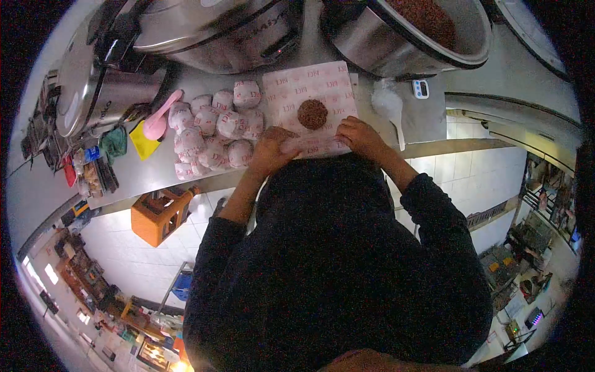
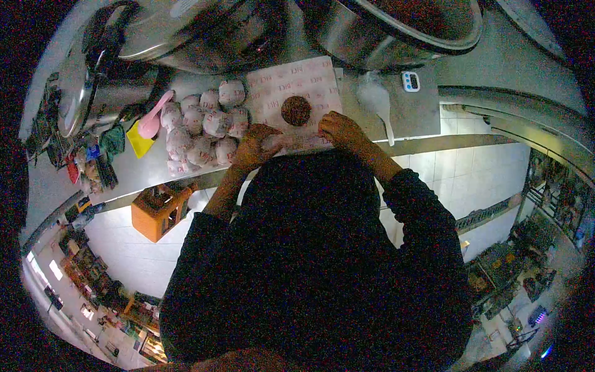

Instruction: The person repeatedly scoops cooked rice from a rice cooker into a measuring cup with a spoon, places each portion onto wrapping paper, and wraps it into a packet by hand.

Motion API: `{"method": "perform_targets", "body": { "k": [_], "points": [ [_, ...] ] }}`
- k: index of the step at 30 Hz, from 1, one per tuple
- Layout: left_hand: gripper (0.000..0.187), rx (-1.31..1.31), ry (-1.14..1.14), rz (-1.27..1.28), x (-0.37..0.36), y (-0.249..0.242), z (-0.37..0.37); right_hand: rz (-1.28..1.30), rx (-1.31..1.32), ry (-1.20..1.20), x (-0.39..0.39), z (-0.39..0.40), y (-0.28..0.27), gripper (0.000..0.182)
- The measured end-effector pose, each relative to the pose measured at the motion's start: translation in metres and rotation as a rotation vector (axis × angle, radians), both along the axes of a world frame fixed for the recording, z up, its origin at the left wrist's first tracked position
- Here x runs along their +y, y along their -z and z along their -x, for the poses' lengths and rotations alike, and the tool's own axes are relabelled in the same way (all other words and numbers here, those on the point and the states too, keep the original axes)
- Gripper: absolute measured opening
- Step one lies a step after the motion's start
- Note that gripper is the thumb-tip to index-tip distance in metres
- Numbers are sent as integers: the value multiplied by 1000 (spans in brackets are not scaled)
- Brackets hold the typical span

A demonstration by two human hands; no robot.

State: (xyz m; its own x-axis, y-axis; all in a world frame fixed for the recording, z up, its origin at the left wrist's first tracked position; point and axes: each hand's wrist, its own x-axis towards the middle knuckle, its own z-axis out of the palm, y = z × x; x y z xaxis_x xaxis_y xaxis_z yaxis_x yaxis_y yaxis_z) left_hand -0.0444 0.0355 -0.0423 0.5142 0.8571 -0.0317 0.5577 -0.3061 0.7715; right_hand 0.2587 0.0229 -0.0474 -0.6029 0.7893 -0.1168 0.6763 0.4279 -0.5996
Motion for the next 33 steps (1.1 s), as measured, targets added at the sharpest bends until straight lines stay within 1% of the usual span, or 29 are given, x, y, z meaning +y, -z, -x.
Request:
{"method": "perform_targets", "body": {
  "k": [1,2,4,5,7,10,14,17,19,20,21,22,24,27,29,31,33],
  "points": [
    [19,0,-6,-46,-1,-10,-5,25,10,19,1,0,-1,16],
    [19,-1,-12,-92,-1,-15,-7,-5,32,5,3,0,3,16],
    [16,82,38,-49,-2,0,-7,-62,76,-24,7,-1,13,17],
    [15,124,62,-28,-3,8,-7,-20,63,-29,8,-3,17,17],
    [14,68,59,-38,-2,9,-5,62,37,-40,13,-3,12,17],
    [10,36,14,-52,-3,12,-1,37,54,-90,22,-11,4,18],
    [12,-62,9,-45,3,16,3,33,28,57,27,-20,1,17],
    [14,59,-8,-41,20,13,-4,25,16,130,32,-15,3,17],
    [17,29,-79,56,37,14,-6,23,29,195,38,-13,15,18],
    [18,14,-116,106,45,14,-7,98,33,261,41,-12,21,19],
    [21,-134,-194,203,51,18,-8,173,38,325,45,-11,26,20],
    [20,-116,-227,222,57,21,-8,248,44,390,47,-10,30,22],
    [19,-77,-291,259,68,28,-7,211,15,428,51,-8,40,24],
    [17,-9,-150,-182,77,53,-13,96,3,477,45,-2,61,26],
    [18,160,-49,-373,81,74,-12,-17,-12,498,45,0,65,26],
    [20,275,3,-343,82,65,-16,-144,-40,506,41,8,61,28],
    [24,334,-1,-96,77,49,-22,-71,-118,513,42,13,52,32]
  ]
}}
